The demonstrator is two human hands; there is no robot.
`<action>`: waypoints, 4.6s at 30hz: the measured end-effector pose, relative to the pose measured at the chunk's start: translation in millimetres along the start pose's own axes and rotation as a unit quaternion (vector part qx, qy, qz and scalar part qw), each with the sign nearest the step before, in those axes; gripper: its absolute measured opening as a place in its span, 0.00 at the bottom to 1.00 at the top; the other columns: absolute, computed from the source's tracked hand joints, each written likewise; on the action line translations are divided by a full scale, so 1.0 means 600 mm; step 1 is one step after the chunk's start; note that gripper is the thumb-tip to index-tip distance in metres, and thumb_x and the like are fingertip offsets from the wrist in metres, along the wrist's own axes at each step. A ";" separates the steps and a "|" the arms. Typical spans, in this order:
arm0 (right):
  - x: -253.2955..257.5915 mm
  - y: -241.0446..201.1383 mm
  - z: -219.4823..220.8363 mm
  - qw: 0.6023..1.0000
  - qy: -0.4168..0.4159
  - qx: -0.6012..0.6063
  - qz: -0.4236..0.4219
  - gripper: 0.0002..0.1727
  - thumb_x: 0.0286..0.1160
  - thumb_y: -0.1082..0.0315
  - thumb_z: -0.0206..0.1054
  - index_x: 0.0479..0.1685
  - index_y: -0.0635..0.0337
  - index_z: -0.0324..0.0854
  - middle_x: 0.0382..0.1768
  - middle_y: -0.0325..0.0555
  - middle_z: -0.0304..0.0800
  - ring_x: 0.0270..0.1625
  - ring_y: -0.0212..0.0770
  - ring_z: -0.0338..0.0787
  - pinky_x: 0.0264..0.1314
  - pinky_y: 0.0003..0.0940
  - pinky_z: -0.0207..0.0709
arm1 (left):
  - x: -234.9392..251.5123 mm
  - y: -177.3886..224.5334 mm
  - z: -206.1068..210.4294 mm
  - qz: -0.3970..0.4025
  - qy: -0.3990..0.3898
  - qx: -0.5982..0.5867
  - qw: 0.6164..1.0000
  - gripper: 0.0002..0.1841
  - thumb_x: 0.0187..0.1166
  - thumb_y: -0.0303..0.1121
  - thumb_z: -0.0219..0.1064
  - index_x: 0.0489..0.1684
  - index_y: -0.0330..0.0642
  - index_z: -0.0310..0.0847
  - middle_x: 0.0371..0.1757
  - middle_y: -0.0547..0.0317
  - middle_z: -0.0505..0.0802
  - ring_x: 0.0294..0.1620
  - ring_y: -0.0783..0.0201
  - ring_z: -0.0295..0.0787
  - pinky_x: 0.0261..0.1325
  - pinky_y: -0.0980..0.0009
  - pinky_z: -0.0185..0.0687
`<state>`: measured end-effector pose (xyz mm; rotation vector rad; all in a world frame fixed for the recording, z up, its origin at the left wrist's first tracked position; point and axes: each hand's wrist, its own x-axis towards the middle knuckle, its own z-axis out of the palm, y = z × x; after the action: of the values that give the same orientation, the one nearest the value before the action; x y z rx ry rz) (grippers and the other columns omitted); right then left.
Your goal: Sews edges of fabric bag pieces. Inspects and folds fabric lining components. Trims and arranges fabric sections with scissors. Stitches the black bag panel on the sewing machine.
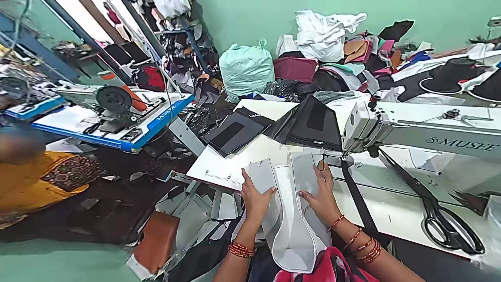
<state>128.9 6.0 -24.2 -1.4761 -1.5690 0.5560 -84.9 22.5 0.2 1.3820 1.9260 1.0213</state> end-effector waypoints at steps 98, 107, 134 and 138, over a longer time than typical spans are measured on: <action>-0.166 0.143 -0.409 0.939 0.007 -0.302 0.165 0.30 0.70 0.81 0.70 0.77 0.72 0.75 0.60 0.83 0.83 0.64 0.85 0.81 0.68 0.79 0.68 | -0.060 -0.088 -0.037 0.243 0.040 0.061 0.967 0.22 0.74 0.45 0.68 0.60 0.40 0.90 0.69 0.34 0.85 0.72 0.28 0.75 0.69 0.29 0.65; -0.228 0.123 -0.481 0.932 -0.097 -0.148 0.315 0.44 0.55 0.73 0.69 0.81 0.70 0.58 0.38 0.58 0.85 0.31 0.47 0.82 0.34 0.51 0.76 | -0.202 -0.077 0.001 -0.193 -0.204 -0.342 0.897 0.23 0.90 0.35 0.57 0.78 0.33 0.62 0.55 0.52 0.86 0.51 0.64 0.87 0.55 0.64 0.85; -0.205 0.080 -0.385 0.780 -0.587 0.004 0.215 0.61 0.61 0.14 0.55 0.79 0.62 0.68 0.63 0.46 0.88 0.64 0.27 0.86 0.72 0.32 0.78 | -0.192 -0.043 0.040 -0.217 -0.215 -0.447 0.841 0.14 0.69 0.17 0.75 0.51 0.29 0.82 0.44 0.54 0.96 0.47 0.67 0.94 0.57 0.69 0.90; -0.174 0.068 -0.330 0.780 -0.596 -0.015 0.192 0.62 0.57 0.12 0.55 0.81 0.57 0.68 0.65 0.42 0.88 0.65 0.25 0.85 0.72 0.30 0.78 | -0.197 -0.043 0.038 -0.188 -0.211 -0.430 0.858 0.12 0.69 0.17 0.75 0.48 0.30 0.84 0.41 0.58 0.97 0.45 0.71 0.95 0.57 0.72 0.90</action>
<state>305.0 -133.5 12.5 -1.5206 -2.1453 2.0083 -42.7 -88.2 -33.3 0.6019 1.0990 1.0623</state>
